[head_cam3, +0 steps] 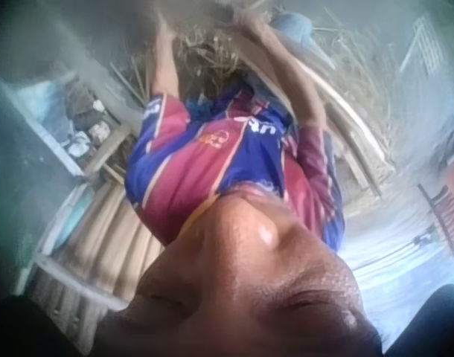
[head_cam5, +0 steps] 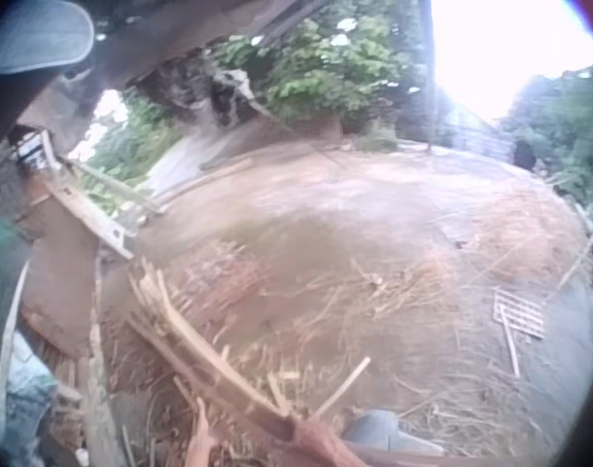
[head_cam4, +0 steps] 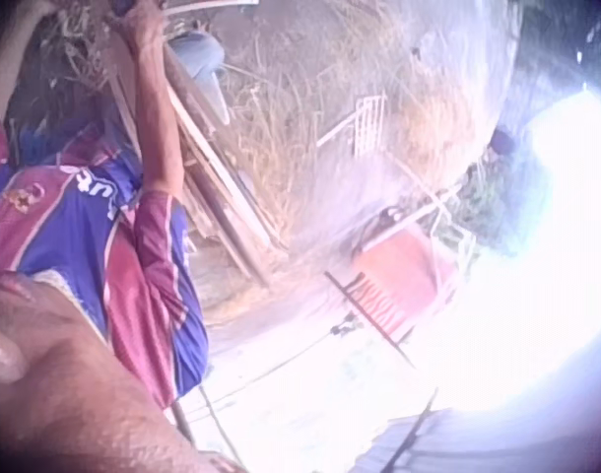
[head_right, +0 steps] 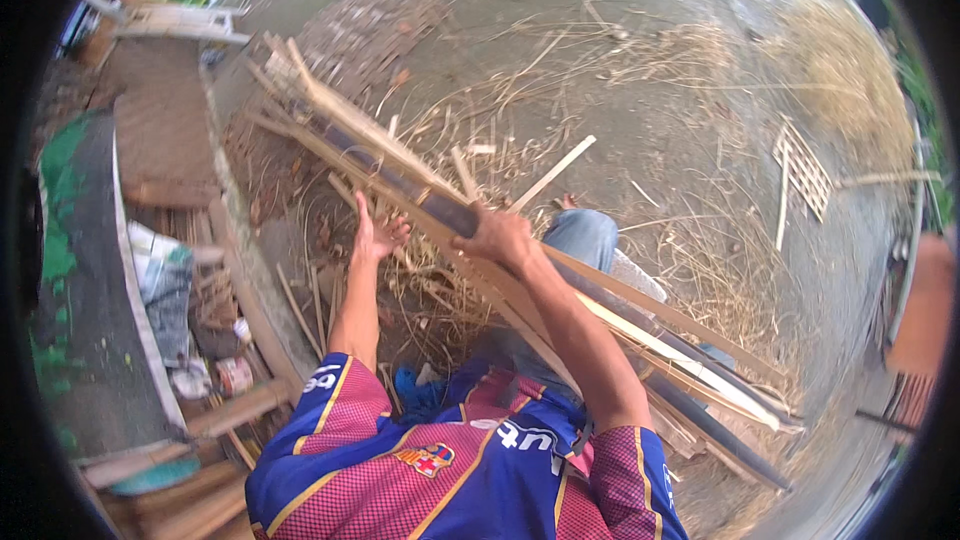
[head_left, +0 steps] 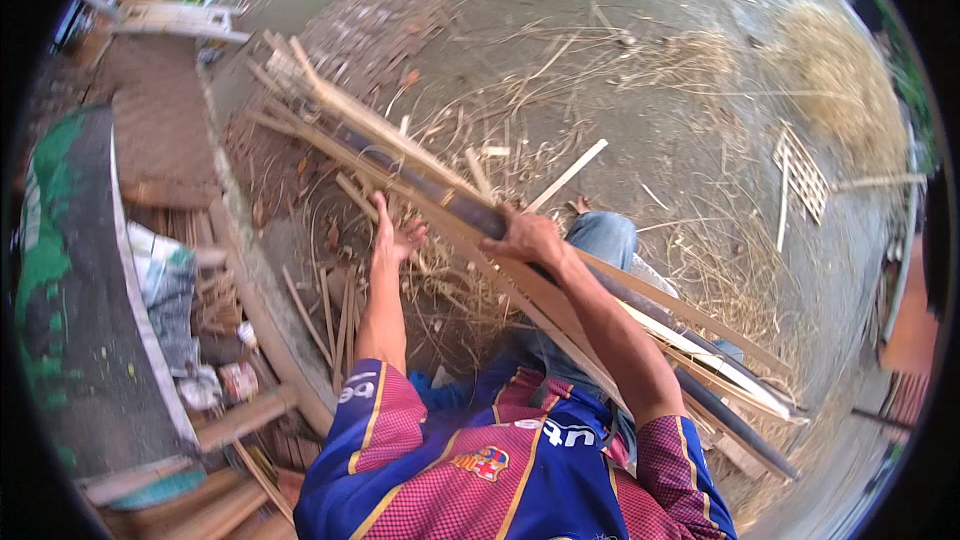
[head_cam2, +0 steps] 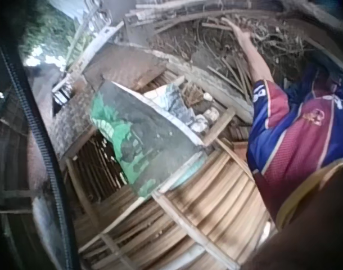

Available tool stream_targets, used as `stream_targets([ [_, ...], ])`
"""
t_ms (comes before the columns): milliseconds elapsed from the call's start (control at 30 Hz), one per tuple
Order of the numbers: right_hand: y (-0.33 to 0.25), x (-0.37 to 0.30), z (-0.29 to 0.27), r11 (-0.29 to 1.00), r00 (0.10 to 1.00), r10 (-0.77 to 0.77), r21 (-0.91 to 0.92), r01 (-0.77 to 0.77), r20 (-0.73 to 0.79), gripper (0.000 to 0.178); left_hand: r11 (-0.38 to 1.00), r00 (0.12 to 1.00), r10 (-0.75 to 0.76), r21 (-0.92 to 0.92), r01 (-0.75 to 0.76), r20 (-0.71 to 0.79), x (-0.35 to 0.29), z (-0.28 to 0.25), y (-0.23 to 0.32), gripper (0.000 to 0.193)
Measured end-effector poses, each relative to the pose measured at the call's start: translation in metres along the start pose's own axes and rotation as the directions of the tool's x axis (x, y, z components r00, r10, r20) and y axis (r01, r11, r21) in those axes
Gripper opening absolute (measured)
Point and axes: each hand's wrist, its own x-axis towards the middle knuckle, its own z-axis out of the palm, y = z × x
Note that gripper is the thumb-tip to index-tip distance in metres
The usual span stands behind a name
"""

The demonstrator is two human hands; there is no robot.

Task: The person splits long bamboo strips into thinner slats using a machete on a wooden block. They repeatedly strike the bamboo, adjust the pieces, and stack the finished slats on the ground.

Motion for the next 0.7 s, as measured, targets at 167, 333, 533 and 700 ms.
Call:
stream_targets([
  [167,-0.005,-0.022,0.010,0.998,0.991,-0.053,0.019,0.055,-0.121,0.072,0.915,0.853,0.400,-0.091,-0.394,0.334,-0.020,0.072,-0.050,0.112],
  [333,0.010,-0.063,-0.037,0.990,0.965,-0.142,-0.032,0.138,-0.219,0.059,0.835,0.694,0.531,-0.163,-0.525,0.486,-0.028,0.103,-0.039,0.103],
  [533,0.020,-0.171,-0.088,0.994,0.972,-0.113,-0.031,0.108,-0.207,0.048,0.942,0.737,0.274,-0.326,-0.077,0.618,-0.120,0.147,-0.069,0.102],
  [700,0.061,-0.221,-0.079,0.992,0.978,0.115,-0.028,-0.122,-0.175,0.054,0.960,0.889,0.239,-0.232,-0.156,0.390,-0.113,0.157,-0.111,0.086],
])
